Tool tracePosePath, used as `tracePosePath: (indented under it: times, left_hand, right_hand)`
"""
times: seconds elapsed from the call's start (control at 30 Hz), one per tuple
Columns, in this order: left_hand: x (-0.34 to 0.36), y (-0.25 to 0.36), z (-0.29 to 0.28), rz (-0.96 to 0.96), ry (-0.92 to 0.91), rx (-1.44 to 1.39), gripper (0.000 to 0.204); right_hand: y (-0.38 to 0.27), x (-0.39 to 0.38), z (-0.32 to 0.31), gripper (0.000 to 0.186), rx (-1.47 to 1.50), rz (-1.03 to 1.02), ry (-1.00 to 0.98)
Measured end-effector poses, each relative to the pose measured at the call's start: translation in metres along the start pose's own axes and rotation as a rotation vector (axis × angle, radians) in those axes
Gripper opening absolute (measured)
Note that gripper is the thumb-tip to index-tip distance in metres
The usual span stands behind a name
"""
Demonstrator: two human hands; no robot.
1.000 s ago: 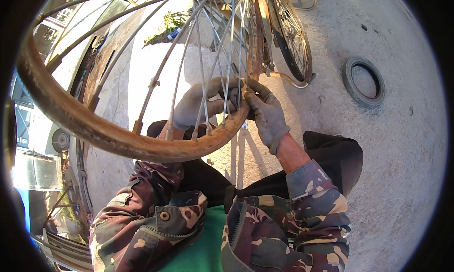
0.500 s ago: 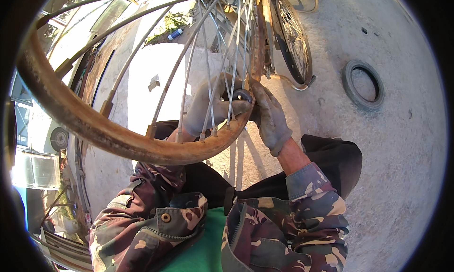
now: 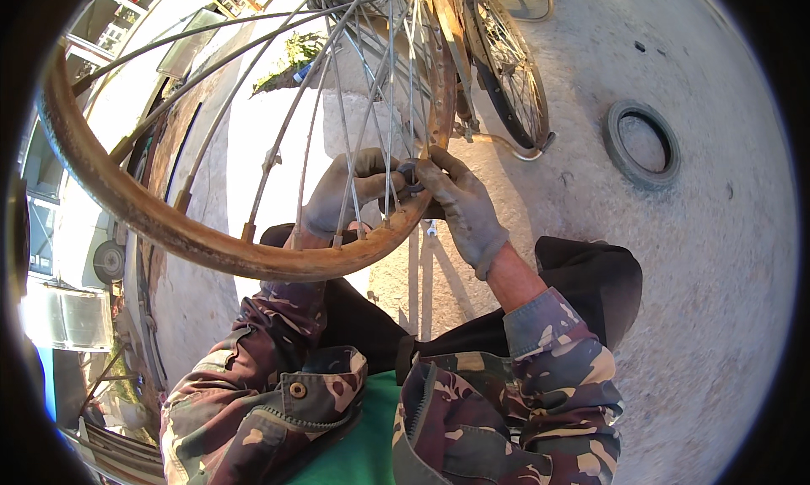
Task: The person is seated on the ground and repeatedly adjusts the spokes of a bicycle wheel using a spoke wrench. They rotate the wheel periodically to access different sections and continue tightening or loosening individual spokes.
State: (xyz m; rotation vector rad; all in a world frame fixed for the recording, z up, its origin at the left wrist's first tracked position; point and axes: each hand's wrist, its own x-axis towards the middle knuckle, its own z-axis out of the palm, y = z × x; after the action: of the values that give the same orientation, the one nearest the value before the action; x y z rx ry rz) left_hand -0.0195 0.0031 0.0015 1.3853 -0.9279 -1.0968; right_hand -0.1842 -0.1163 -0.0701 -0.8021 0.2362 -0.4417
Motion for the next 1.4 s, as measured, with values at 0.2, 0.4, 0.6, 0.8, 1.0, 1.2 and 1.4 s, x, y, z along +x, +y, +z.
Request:
tracePosePath:
  times: [0.2,0.4,0.6,0.8,1.0,1.2,1.4]
  left_hand:
    - [-0.004,0.007,0.018,0.018,0.061,0.092,0.018]
    - [-0.005,0.009,0.015,0.042,0.033,0.180,0.016]
    - [-0.012,0.016,0.014,-0.002,0.024,0.220,0.018]
    - [-0.008,0.004,0.023,0.066,0.077,0.226,0.020]
    - [-0.017,0.013,0.014,0.081,0.018,0.249,0.018]
    - [-0.017,-0.001,0.025,0.206,0.030,0.102,0.022]
    - [-0.016,0.009,0.009,0.274,-0.023,0.353,0.025]
  right_hand:
    - [0.009,0.001,-0.004,0.062,0.050,-0.005,0.022]
    - [0.008,-0.001,-0.008,0.059,0.095,0.003,0.055]
    - [0.010,0.001,-0.012,0.055,0.160,0.002,-0.002]
    - [0.014,0.002,-0.018,0.051,0.112,0.000,0.048]
    - [0.013,0.000,-0.013,0.062,0.161,0.002,-0.002]
    - [0.011,0.004,-0.026,0.065,0.099,0.018,-0.001]
    - [0.013,0.005,-0.018,0.063,0.095,0.031,0.012]
